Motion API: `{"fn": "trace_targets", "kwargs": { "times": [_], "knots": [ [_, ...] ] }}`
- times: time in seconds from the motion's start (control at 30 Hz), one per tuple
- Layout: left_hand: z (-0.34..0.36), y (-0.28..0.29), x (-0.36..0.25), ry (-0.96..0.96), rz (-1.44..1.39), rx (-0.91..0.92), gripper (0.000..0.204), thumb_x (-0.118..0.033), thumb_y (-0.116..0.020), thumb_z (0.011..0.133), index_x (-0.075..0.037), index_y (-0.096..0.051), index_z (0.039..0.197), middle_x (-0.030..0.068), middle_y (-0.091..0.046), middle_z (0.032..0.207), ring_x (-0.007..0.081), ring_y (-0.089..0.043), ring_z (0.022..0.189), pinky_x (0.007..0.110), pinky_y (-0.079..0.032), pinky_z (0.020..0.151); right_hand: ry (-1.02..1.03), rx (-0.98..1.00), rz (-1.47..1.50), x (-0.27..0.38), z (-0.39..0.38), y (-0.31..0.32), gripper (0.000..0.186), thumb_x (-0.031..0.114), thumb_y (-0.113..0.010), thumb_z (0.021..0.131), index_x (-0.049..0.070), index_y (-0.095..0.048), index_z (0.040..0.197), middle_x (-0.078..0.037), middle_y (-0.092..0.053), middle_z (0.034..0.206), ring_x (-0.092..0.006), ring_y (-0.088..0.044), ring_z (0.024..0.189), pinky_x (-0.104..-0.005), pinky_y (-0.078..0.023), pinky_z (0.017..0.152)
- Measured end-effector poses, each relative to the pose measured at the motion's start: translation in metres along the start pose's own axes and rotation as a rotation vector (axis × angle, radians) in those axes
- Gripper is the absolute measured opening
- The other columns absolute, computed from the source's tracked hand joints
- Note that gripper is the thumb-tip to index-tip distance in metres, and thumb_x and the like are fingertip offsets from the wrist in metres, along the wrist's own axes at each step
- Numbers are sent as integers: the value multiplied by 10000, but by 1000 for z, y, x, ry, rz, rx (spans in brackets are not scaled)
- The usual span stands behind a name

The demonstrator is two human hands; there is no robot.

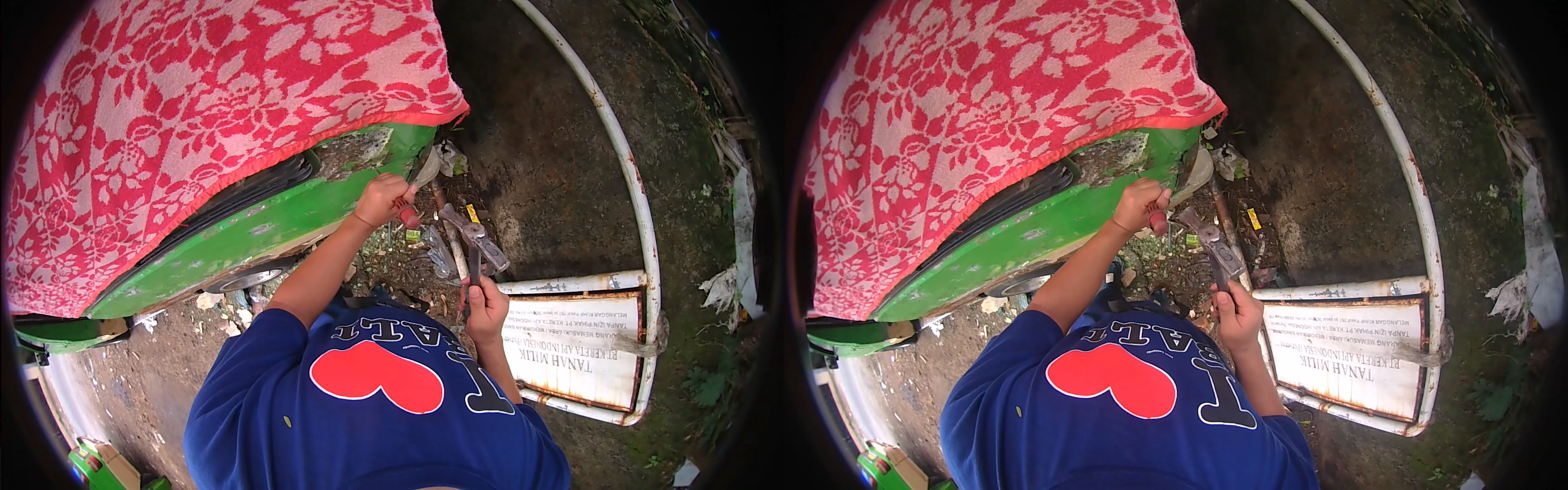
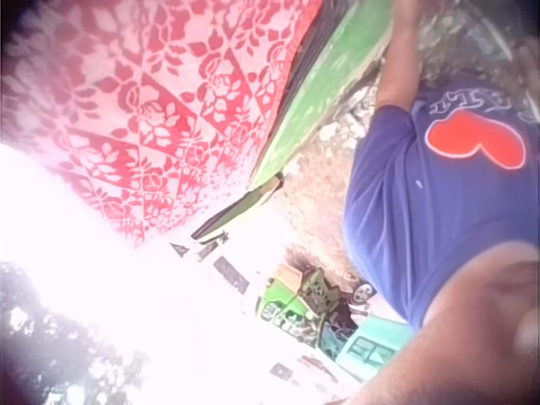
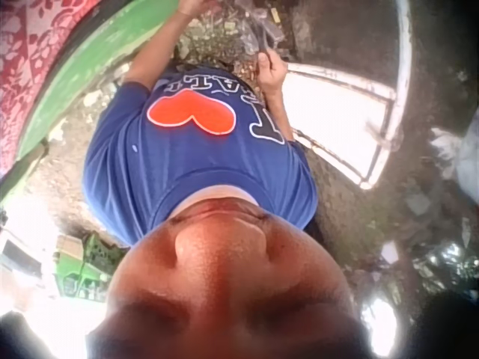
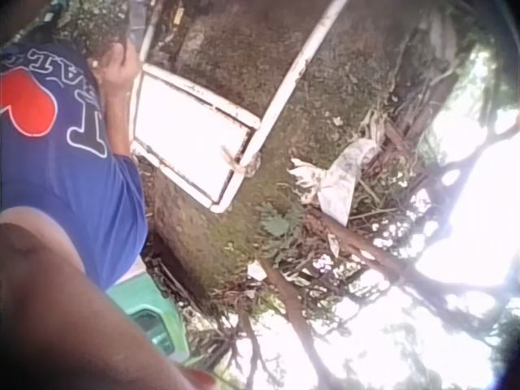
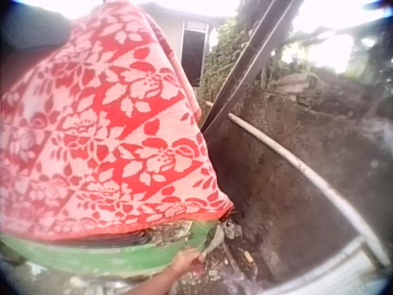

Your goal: The person repeatedly strikes a small metal object with a hammer while holding it against a green metal surface. The person adjusts the object's position several times and continues hammering in the same area throughout the clip.

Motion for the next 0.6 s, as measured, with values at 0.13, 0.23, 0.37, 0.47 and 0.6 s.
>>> {"fn": "trace_targets", "kwargs": {
  "times": [0.13, 0.23, 0.37, 0.47, 0.6],
  "knots": [
    [3, -1, 4, 61, 29, -27, 333, -86, -686, 876, -50, -454, 640, 104, -457, 602, 312, -493, 556, 405, -423, 557, 96, 63, -168, -1, -4, -12, 297, 249, -549, 1014, -26, -662, 1013, -35, -608, 657, -102, -555, 533, -256, -444, 520],
    [6, -3, 3, 77, 34, -28, 341, -111, -689, 885, -53, -461, 639, 108, -474, 604, 323, -506, 557, 410, -430, 552, 36, 83, -254, -5, 3, -15, 320, 276, -540, 1019, -21, -660, 1025, -39, -595, 641, -110, -549, 527, -260, -432, 511],
    [7, -5, 3, 32, 63, -8, 340, -113, -690, 883, -49, -461, 640, 111, -485, 612, 327, -517, 563, 414, -436, 554, 63, -1, 22, -4, -1, -7, 341, 295, -552, 1015, -29, -656, 999, -28, -585, 634, -99, -540, 528, -261, -427, 502],
    [6, -6, 5, 53, 72, -24, 313, -68, -694, 869, -54, -470, 650, 94, -462, 613, 290, -499, 560, 394, -409, 533, -14, 41, -174, -10, 8, -16, 305, 278, -525, 1031, -10, -599, 965, -17, -540, 621, -78, -492, 509, -234, -386, 475],
    [4, -8, 3, 3, 58, -27, 323, -79, -697, 873, -47, -464, 651, 107, -454, 608, 295, -490, 551, 399, -407, 534, -113, -7, -11, -16, 9, -12, 306, 287, -524, 1032, -7, -582, 967, -14, -539, 633, -81, -492, 514, -239, -396, 482]
  ]
}}
Point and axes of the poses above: each hand's wrist, its own z-axis towards the middle knuckle, its own y-axis out of the back of the hand, x = y × z, the point moved 7 cm from there along z, towards the middle knuckle
